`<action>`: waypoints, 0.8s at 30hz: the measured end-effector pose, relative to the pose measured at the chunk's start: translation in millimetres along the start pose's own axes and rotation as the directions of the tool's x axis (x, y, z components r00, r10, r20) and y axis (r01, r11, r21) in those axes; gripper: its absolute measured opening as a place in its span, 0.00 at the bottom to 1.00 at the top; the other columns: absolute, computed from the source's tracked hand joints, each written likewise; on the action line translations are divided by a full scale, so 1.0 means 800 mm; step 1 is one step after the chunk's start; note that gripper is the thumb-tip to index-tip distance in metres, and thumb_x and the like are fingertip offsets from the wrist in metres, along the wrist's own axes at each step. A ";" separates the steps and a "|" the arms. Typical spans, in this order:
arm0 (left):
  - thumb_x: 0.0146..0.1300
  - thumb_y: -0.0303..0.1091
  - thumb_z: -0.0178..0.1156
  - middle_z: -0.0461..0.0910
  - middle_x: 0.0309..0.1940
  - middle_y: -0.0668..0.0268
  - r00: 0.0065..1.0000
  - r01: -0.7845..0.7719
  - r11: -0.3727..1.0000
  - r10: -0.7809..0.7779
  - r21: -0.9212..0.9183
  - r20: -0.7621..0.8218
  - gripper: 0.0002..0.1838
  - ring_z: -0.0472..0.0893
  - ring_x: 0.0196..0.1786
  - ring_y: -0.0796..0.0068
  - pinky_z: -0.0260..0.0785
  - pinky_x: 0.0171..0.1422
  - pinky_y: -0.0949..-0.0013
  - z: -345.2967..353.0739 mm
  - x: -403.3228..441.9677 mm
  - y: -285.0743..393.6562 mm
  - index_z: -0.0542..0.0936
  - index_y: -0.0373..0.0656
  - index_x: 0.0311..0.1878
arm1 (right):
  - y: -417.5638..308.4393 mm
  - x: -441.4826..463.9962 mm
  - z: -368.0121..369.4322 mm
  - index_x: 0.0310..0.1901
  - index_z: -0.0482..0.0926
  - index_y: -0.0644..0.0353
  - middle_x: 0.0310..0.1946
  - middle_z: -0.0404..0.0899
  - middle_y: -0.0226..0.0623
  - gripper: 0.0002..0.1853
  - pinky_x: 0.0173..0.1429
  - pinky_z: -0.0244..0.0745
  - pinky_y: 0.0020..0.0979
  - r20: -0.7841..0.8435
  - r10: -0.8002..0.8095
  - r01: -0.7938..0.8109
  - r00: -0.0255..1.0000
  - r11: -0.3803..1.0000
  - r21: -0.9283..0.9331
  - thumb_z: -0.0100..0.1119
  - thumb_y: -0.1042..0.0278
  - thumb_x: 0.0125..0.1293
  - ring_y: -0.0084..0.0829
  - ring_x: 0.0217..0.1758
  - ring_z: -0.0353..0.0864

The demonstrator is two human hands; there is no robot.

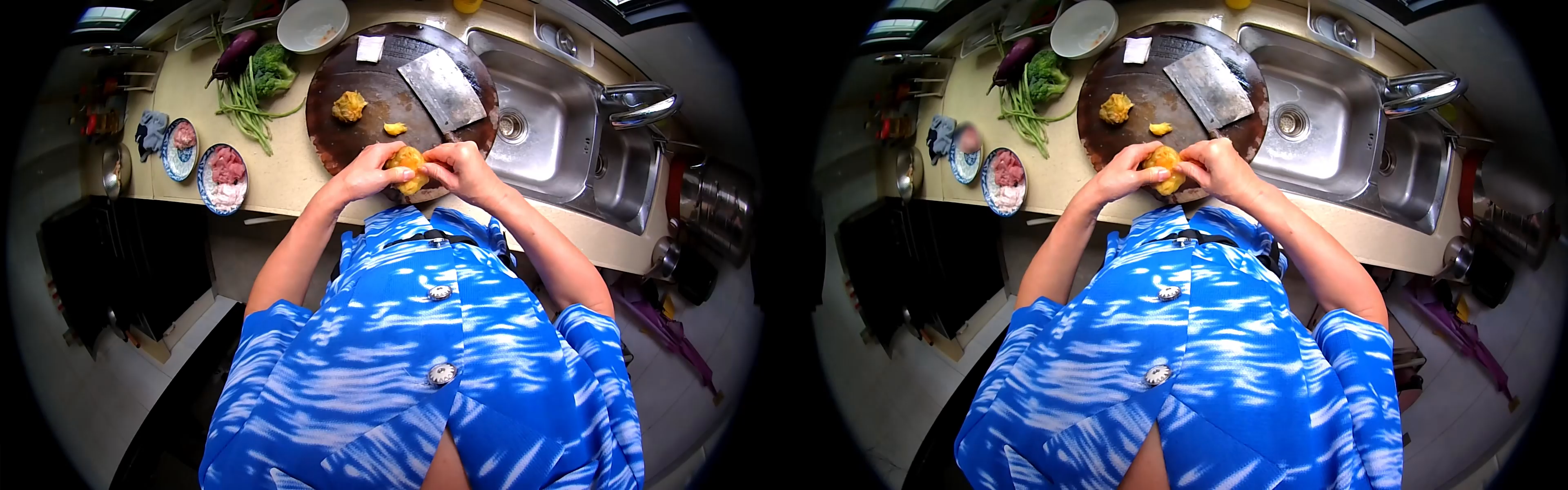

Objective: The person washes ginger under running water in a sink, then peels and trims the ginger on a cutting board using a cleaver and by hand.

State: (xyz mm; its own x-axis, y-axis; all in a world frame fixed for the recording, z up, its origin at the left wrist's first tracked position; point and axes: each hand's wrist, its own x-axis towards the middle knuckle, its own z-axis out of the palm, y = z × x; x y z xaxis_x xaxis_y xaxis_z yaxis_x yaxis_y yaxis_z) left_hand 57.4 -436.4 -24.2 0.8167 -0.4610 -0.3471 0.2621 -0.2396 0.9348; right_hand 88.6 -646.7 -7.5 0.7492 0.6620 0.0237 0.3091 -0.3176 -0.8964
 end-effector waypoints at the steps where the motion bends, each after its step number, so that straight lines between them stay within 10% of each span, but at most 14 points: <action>1: 0.55 0.38 0.62 0.75 0.30 0.68 0.998 0.025 1.000 -0.025 -0.007 0.058 0.16 0.71 0.35 0.81 0.65 0.40 0.74 -0.002 -0.002 0.003 0.74 0.35 0.40 | -0.001 0.000 -0.002 0.31 0.79 0.68 0.22 0.78 0.47 0.08 0.30 0.72 0.33 0.044 0.053 -0.056 0.998 0.997 0.052 0.61 0.71 0.55 0.40 0.24 0.79; 4: 0.56 0.37 0.62 0.75 0.33 0.70 0.990 0.046 0.999 -0.042 -0.025 0.133 0.16 0.70 0.37 0.84 0.64 0.42 0.77 -0.004 -0.007 0.013 0.74 0.36 0.42 | -0.011 -0.002 -0.011 0.34 0.80 0.69 0.18 0.76 0.44 0.09 0.27 0.70 0.27 0.127 0.170 -0.189 0.977 0.969 0.157 0.62 0.71 0.55 0.23 0.20 0.75; 20: 0.56 0.39 0.62 0.74 0.31 0.71 0.991 0.049 0.998 -0.045 -0.028 0.124 0.17 0.70 0.36 0.84 0.64 0.41 0.76 0.006 -0.006 0.015 0.74 0.35 0.41 | -0.010 -0.001 -0.002 0.29 0.77 0.72 0.13 0.68 0.47 0.08 0.22 0.64 0.30 0.129 0.106 -0.102 0.986 0.994 -0.034 0.55 0.75 0.50 0.23 0.15 0.67; 24: 0.55 0.36 0.62 0.75 0.29 0.68 0.998 0.031 0.996 -0.026 -0.085 0.060 0.14 0.72 0.33 0.80 0.67 0.39 0.74 0.009 -0.007 0.020 0.74 0.36 0.38 | -0.009 -0.003 0.007 0.28 0.79 0.71 0.12 0.72 0.43 0.09 0.22 0.68 0.29 -0.090 0.233 -0.213 0.968 0.958 0.190 0.54 0.73 0.51 0.27 0.13 0.70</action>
State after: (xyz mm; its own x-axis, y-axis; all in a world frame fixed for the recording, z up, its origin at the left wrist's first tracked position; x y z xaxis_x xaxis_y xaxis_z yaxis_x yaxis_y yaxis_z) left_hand 53.2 -443.7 -7.6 0.7774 -0.5050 -0.3751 0.3298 -0.1805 0.9266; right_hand 81.5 -642.5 -3.8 0.8502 0.5058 -0.1458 0.0253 -0.3161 -0.9484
